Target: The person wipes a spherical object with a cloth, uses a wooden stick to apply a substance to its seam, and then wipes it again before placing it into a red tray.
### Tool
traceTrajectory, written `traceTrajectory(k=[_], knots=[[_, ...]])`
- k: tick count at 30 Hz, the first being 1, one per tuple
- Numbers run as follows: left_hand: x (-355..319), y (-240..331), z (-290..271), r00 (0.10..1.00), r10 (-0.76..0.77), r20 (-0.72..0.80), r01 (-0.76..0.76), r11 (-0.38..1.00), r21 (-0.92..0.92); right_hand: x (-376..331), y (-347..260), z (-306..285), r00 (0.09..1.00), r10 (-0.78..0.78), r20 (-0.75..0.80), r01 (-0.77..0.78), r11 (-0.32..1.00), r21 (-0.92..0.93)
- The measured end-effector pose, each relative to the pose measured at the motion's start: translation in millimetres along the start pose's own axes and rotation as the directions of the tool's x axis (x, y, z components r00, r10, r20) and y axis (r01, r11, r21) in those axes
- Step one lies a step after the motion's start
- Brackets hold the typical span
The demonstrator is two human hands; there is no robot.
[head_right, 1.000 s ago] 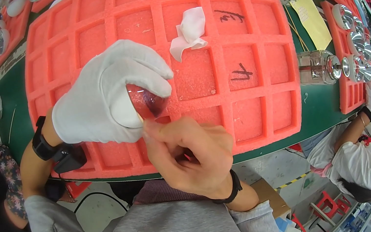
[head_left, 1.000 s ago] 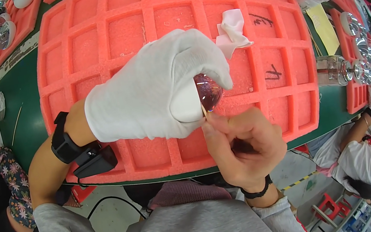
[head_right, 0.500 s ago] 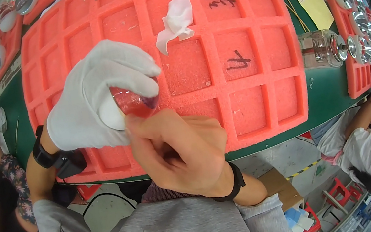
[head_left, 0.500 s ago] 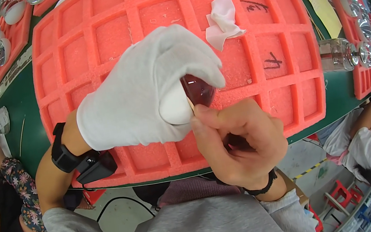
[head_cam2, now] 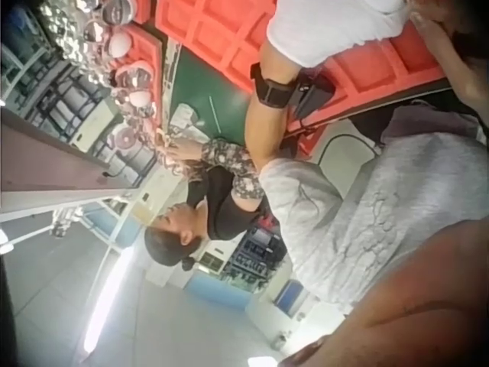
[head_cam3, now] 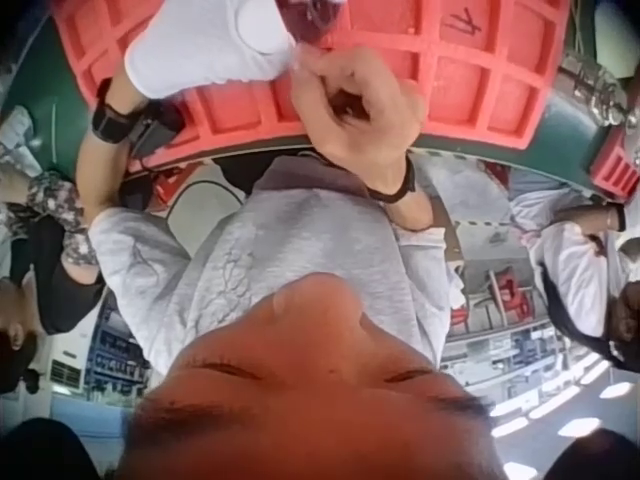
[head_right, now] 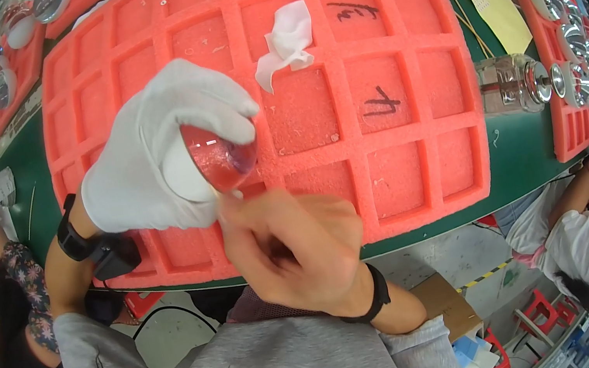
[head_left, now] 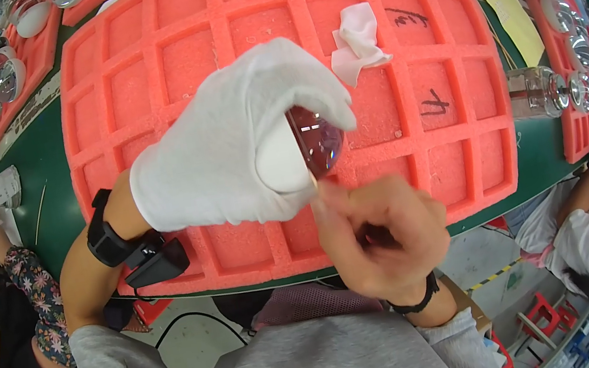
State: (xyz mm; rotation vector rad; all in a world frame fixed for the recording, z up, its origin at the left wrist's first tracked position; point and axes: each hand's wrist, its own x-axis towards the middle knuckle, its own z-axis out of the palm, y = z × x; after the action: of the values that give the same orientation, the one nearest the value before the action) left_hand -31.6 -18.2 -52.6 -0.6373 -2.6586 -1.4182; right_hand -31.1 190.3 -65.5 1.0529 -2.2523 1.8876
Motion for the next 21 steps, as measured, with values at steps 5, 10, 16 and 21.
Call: traceTrajectory(k=[5,10,16,21], knots=[[-3,2,2,0.999,0.034,-0.029,-0.032,0.998,0.057,-3,-4,-2,1.000,0.020,-0.018,-0.020,1.000,-0.018],[-2,2,1,1.000,-0.014,-0.009,0.015,1.000,0.016,7,-3,5,0.999,0.007,-0.042,-0.008,1.000,-0.009],[-4,2,4,1.000,0.013,0.019,-0.013,0.999,0.030,-2,-2,0,1.000,-0.006,-0.005,0.006,1.000,-0.008],[-4,1,1,0.999,0.043,0.002,-0.043,0.996,0.074,3,-2,1,1.000,0.005,-0.006,-0.005,1.000,-0.006]])
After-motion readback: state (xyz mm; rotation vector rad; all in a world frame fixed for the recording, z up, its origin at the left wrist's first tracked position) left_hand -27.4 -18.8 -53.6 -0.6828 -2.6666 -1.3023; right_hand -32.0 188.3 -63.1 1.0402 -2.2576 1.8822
